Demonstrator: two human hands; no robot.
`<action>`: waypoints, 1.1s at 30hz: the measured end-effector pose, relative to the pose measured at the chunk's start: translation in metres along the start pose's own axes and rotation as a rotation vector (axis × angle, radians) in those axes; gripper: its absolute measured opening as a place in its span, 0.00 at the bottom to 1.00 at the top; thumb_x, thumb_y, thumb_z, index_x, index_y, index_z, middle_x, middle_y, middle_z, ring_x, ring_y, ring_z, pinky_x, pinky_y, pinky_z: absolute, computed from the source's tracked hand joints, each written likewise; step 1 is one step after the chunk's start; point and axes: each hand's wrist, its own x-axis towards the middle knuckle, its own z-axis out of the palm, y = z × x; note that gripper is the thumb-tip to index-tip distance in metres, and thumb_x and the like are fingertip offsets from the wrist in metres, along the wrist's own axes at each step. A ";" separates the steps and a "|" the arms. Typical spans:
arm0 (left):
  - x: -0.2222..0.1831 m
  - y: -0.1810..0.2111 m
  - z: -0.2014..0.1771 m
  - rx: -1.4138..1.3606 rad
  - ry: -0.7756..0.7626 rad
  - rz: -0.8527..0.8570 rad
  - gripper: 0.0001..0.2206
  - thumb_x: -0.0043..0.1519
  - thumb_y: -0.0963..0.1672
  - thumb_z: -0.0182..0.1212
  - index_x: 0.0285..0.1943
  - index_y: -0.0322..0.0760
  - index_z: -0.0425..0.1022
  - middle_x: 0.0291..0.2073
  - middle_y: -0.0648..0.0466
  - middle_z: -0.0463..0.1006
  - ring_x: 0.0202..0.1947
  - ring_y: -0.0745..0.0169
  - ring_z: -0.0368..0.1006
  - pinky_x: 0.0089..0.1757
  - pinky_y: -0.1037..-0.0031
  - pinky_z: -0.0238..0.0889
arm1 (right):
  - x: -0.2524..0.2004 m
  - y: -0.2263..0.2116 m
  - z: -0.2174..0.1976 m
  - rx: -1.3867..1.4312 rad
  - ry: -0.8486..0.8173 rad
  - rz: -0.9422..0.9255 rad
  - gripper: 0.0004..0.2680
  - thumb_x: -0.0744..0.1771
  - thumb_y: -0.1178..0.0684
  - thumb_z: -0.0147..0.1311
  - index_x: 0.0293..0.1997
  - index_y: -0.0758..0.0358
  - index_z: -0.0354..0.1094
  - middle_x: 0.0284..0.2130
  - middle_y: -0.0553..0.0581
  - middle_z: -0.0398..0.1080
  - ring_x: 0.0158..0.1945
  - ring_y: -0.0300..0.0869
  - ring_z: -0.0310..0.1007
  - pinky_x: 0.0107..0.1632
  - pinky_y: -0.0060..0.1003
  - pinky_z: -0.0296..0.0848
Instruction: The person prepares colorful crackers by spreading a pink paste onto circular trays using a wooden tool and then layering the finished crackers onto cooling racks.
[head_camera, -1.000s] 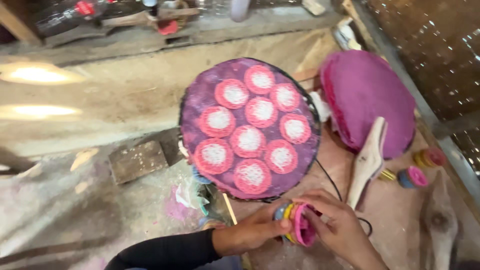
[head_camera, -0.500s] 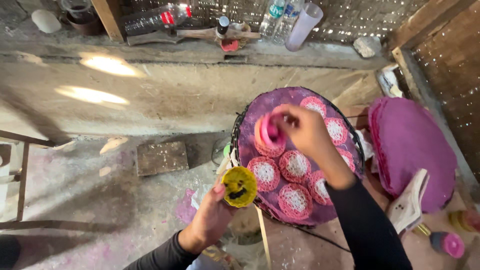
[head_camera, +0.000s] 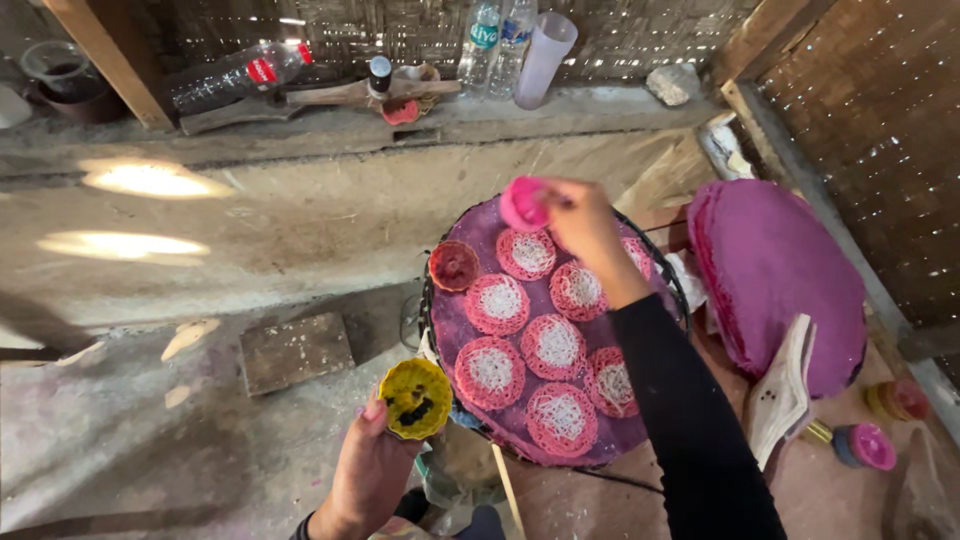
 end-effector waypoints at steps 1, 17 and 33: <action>0.001 -0.002 0.002 0.006 0.024 -0.010 0.29 0.65 0.53 0.54 0.70 0.29 0.64 0.61 0.44 0.72 0.62 0.47 0.67 0.59 0.54 0.59 | 0.011 0.008 -0.015 -0.111 0.132 -0.179 0.10 0.68 0.56 0.55 0.53 0.63 0.77 0.35 0.62 0.79 0.29 0.41 0.72 0.33 0.37 0.69; 0.016 -0.010 0.066 0.236 -0.079 -0.244 0.43 0.55 0.58 0.60 0.76 0.37 0.53 0.66 0.48 0.68 0.67 0.51 0.64 0.61 0.57 0.56 | -0.053 -0.047 -0.014 -0.187 -0.008 -0.162 0.11 0.69 0.49 0.58 0.55 0.60 0.75 0.41 0.57 0.81 0.39 0.39 0.78 0.43 0.35 0.75; 0.012 -0.039 0.122 0.575 -0.706 -0.640 0.31 0.66 0.52 0.60 0.73 0.35 0.55 0.49 0.55 0.65 0.50 0.64 0.62 0.52 0.71 0.57 | -0.132 0.036 -0.161 -0.486 0.398 -0.143 0.06 0.67 0.57 0.60 0.46 0.66 0.76 0.39 0.66 0.77 0.39 0.55 0.79 0.41 0.41 0.74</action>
